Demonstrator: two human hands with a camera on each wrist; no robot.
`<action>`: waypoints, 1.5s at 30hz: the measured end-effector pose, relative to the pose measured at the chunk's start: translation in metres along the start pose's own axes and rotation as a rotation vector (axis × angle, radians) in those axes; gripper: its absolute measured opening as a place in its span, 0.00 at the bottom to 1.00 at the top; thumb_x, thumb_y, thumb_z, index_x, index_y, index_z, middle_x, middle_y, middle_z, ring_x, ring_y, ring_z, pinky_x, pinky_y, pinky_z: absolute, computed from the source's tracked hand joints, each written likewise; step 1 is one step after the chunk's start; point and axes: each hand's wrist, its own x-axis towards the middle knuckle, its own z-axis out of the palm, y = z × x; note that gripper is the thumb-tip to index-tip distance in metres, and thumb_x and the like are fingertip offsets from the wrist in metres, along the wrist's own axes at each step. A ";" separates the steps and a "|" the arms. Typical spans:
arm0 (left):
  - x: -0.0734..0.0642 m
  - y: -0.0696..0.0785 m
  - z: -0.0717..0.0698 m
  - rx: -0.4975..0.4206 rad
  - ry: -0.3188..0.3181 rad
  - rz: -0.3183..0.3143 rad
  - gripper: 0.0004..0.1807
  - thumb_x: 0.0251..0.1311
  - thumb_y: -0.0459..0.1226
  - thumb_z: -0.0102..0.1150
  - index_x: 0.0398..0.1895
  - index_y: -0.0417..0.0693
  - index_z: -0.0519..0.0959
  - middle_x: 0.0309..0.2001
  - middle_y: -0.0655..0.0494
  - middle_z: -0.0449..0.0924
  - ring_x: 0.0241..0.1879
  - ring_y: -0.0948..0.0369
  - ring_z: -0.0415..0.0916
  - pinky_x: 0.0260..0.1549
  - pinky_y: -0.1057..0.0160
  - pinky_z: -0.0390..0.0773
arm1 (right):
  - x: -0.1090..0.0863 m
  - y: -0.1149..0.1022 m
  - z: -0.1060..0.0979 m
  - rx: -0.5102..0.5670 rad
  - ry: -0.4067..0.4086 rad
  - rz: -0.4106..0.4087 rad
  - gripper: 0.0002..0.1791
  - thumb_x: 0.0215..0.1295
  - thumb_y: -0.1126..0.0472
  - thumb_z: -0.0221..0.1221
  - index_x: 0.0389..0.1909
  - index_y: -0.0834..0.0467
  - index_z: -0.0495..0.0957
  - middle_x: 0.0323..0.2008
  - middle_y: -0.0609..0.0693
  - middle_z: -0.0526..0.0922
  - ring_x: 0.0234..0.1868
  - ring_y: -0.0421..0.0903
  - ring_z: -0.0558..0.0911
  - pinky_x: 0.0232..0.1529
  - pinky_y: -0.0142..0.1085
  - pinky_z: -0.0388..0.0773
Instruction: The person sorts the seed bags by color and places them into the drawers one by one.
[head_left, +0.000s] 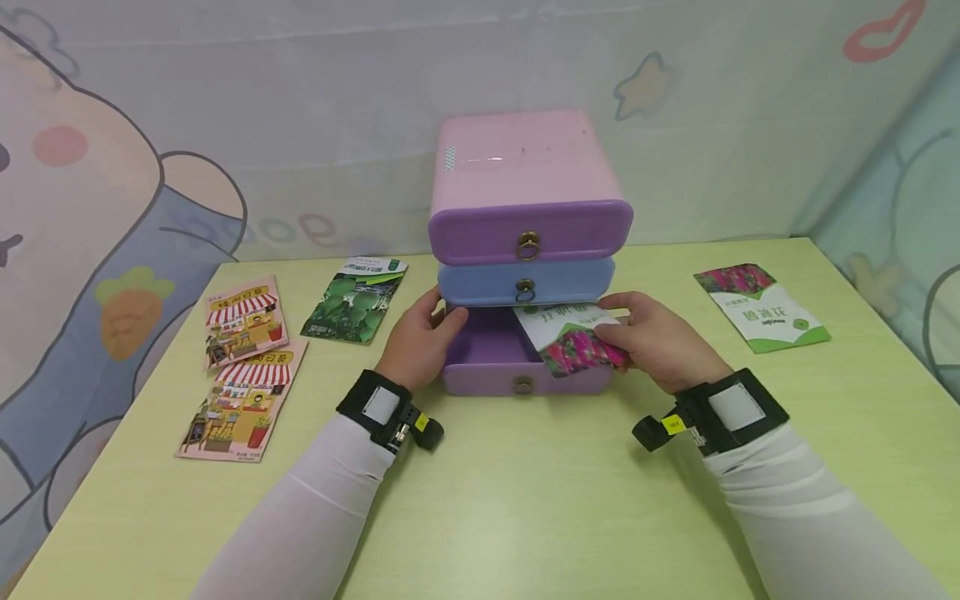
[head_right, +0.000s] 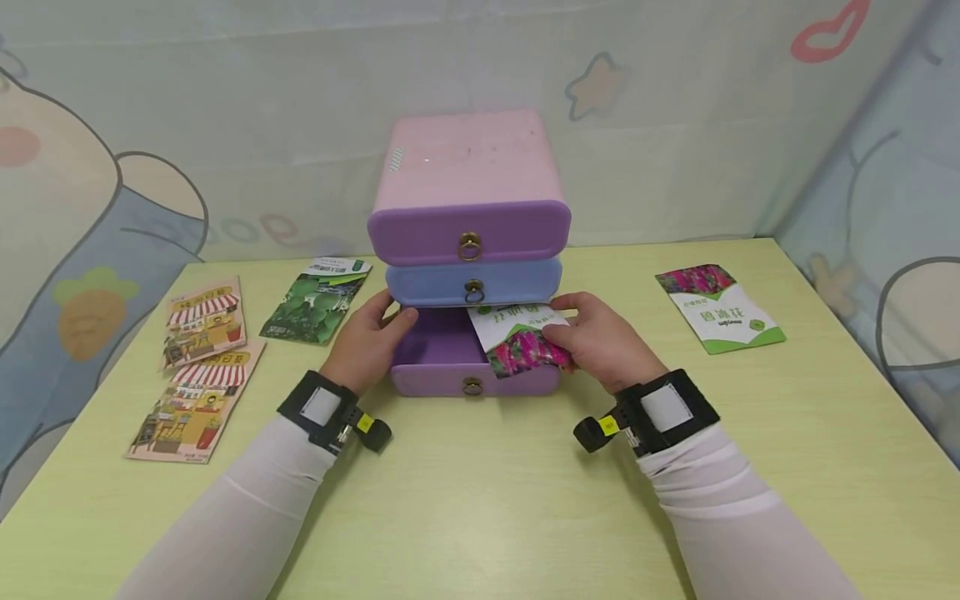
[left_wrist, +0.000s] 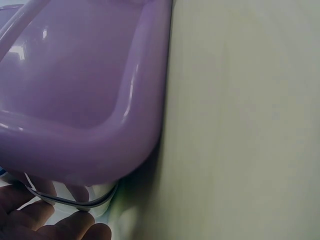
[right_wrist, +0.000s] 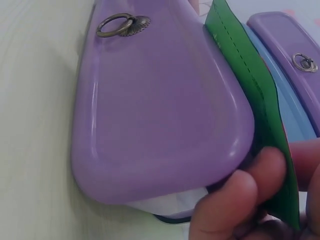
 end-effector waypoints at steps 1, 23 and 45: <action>0.000 0.000 0.000 0.002 0.001 -0.002 0.29 0.66 0.49 0.51 0.69 0.64 0.61 0.67 0.58 0.61 0.60 0.53 0.63 0.61 0.53 0.65 | 0.000 0.000 0.001 -0.001 0.011 0.001 0.30 0.65 0.63 0.54 0.63 0.69 0.55 0.29 0.55 0.75 0.21 0.43 0.72 0.23 0.32 0.77; -0.001 0.004 -0.001 0.011 -0.005 -0.030 0.30 0.66 0.50 0.51 0.70 0.65 0.59 0.67 0.59 0.60 0.60 0.55 0.62 0.61 0.53 0.64 | -0.001 -0.004 0.009 -0.112 0.078 -0.020 0.22 0.70 0.53 0.51 0.57 0.65 0.72 0.39 0.57 0.74 0.25 0.45 0.73 0.24 0.31 0.75; -0.001 0.003 -0.001 0.030 -0.006 -0.033 0.30 0.65 0.52 0.50 0.70 0.65 0.60 0.67 0.58 0.61 0.60 0.54 0.62 0.60 0.53 0.65 | -0.003 -0.005 0.007 -0.193 0.026 -0.039 0.23 0.70 0.49 0.51 0.58 0.59 0.74 0.44 0.55 0.73 0.25 0.44 0.72 0.29 0.35 0.76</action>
